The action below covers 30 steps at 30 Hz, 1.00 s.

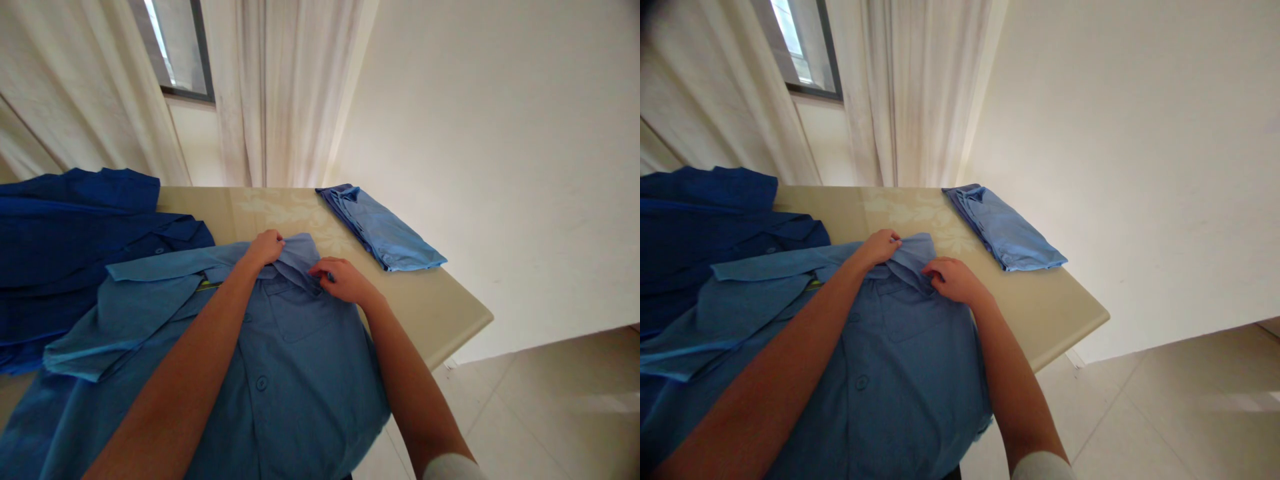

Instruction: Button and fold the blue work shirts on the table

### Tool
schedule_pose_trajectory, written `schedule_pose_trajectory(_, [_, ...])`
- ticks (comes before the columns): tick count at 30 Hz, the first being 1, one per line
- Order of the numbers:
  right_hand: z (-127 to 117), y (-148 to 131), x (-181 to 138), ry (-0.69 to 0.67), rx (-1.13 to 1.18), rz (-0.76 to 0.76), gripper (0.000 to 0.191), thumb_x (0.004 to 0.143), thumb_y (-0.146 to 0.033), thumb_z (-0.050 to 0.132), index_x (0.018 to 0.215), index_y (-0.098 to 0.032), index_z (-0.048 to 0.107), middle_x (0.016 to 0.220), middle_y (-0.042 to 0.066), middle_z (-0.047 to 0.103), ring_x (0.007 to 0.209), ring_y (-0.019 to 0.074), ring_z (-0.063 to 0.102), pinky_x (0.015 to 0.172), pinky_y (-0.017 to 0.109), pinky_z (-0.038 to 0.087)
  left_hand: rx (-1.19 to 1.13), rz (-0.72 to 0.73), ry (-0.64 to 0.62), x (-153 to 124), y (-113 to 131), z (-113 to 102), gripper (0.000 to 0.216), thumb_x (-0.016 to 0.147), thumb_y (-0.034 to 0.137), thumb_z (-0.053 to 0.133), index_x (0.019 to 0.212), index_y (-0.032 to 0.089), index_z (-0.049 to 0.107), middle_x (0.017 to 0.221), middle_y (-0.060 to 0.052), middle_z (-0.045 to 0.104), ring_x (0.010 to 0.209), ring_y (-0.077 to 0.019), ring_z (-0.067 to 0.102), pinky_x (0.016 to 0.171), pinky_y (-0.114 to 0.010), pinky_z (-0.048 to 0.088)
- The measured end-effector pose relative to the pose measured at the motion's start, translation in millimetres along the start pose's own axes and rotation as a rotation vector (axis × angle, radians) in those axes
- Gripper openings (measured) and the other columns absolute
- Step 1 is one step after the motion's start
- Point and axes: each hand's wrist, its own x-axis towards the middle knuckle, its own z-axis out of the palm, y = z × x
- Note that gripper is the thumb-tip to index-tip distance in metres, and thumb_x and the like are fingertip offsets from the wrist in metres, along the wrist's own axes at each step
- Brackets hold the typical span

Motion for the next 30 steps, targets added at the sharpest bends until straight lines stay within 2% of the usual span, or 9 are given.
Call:
schedule_pose_trajectory(2, [-1.5, -1.1, -1.0, 0.025, 0.11, -0.012, 0.031, 0.089, -0.009, 0.06, 0.115, -0.019, 0.074, 0.106, 0.005, 0.076, 0.094, 0.0186, 0.07, 0.092, 0.032, 0.054, 0.011, -0.003, -0.031, -0.7, 0.3, -4.4, 0.034, 0.094, 0.025, 0.06, 0.123, 0.015, 0.074, 0.12, -0.017, 0.077, 0.109, -0.0266, 0.073, 0.092, -0.032, 0.053])
schedule_pose_trajectory(3, [-2.2, -2.4, -1.4, 0.031, 0.137, -0.037, 0.03, 0.089, -0.013, 0.064, 0.118, -0.02, 0.073, 0.11, 0.005, 0.075, 0.098, 0.0192, 0.07, 0.094, 0.033, 0.053, 0.014, 0.002, -0.052, -1.4, 0.2, -6.6, 0.036, 0.092, 0.023, 0.062, 0.126, 0.015, 0.072, 0.122, -0.016, 0.076, 0.108, -0.0255, 0.073, 0.091, -0.031, 0.054])
schedule_pose_trajectory(7, [-4.1, -5.3, -3.5, -0.04, 0.062, -0.106, 0.054, 0.078, -0.013, 0.075, 0.13, -0.021, 0.068, 0.136, 0.01, 0.066, 0.129, 0.0272, 0.058, 0.116, 0.044, 0.042, 0.068, 0.013, -0.129, -6.5, -1.2, -16.3, 0.046, 0.087, 0.021, 0.069, 0.133, 0.018, 0.069, 0.128, -0.014, 0.074, 0.108, -0.0244, 0.072, 0.089, -0.028, 0.055])
schedule_pose_trajectory(10, [-4.1, -1.2, -5.2, -0.108, -0.043, -0.012, 0.067, 0.072, -0.008, 0.072, 0.137, -0.022, 0.065, 0.149, 0.012, 0.057, 0.137, 0.0321, 0.05, 0.119, 0.052, 0.036, 0.056, 0.016, -0.235, -10.6, -2.1, -24.0, 0.054, 0.086, 0.025, 0.07, 0.139, 0.019, 0.064, 0.127, -0.013, 0.075, 0.103, -0.0241, 0.073, 0.083, -0.028, 0.056])
schedule_pose_trajectory(13, [-4.1, 4.4, -6.9, -0.136, -0.102, 0.065, 0.065, 0.073, -0.009, 0.07, 0.136, -0.023, 0.067, 0.15, 0.012, 0.055, 0.139, 0.0338, 0.048, 0.119, 0.055, 0.034, 0.043, 0.082, -0.305, -12.0, -2.5, -28.5, 0.063, 0.082, 0.031, 0.074, 0.142, 0.018, 0.061, 0.125, -0.012, 0.075, 0.104, -0.0249, 0.073, 0.084, -0.029, 0.055])
schedule_pose_trajectory(19, [-4.8, 12.9, -10.5, -0.138, -0.15, 0.121, 0.079, 0.069, 0.001, 0.06, 0.146, -0.021, 0.06, 0.157, 0.014, 0.048, 0.143, 0.0346, 0.045, 0.12, 0.056, 0.034, 0.08, 0.095, -0.148, -7.4, -2.7, -21.2, 0.053, 0.084, 0.035, 0.073, 0.133, 0.015, 0.066, 0.13, -0.019, 0.072, 0.117, -0.0321, 0.07, 0.097, -0.036, 0.051])
schedule_pose_trajectory(21, [-4.5, 17.5, -11.0, -0.099, -0.154, 0.118, 0.073, 0.072, 0.002, 0.057, 0.142, -0.02, 0.062, 0.152, 0.014, 0.053, 0.139, 0.0317, 0.049, 0.119, 0.051, 0.037, 0.1, 0.117, -0.133, -6.6, -4.3, -17.1, 0.052, 0.082, 0.031, 0.075, 0.131, 0.016, 0.067, 0.129, -0.019, 0.073, 0.117, -0.0331, 0.069, 0.098, -0.037, 0.051])
schedule_pose_trajectory(25, [-4.0, 27.5, -12.3, -0.043, -0.098, 0.122, 0.053, 0.082, 0.0, 0.051, 0.129, -0.016, 0.068, 0.13, 0.013, 0.066, 0.123, 0.0247, 0.062, 0.112, 0.04, 0.045, 0.133, 0.125, -0.008, -6.5, -8.7, -10.5, 0.042, 0.088, 0.027, 0.068, 0.129, 0.021, 0.066, 0.129, -0.016, 0.073, 0.122, -0.0328, 0.066, 0.1, -0.039, 0.049])
schedule_pose_trajectory(30, [-4.3, 30.2, -15.5, -0.034, -0.066, 0.225, 0.063, 0.079, -0.001, 0.057, 0.14, -0.014, 0.06, 0.125, 0.013, 0.065, 0.109, 0.023, 0.066, 0.099, 0.034, 0.052, 0.11, 0.138, 0.027, -5.0, -9.4, -4.9, 0.034, 0.092, 0.022, 0.061, 0.125, 0.019, 0.069, 0.128, -0.017, 0.073, 0.121, -0.0323, 0.066, 0.103, -0.041, 0.048])
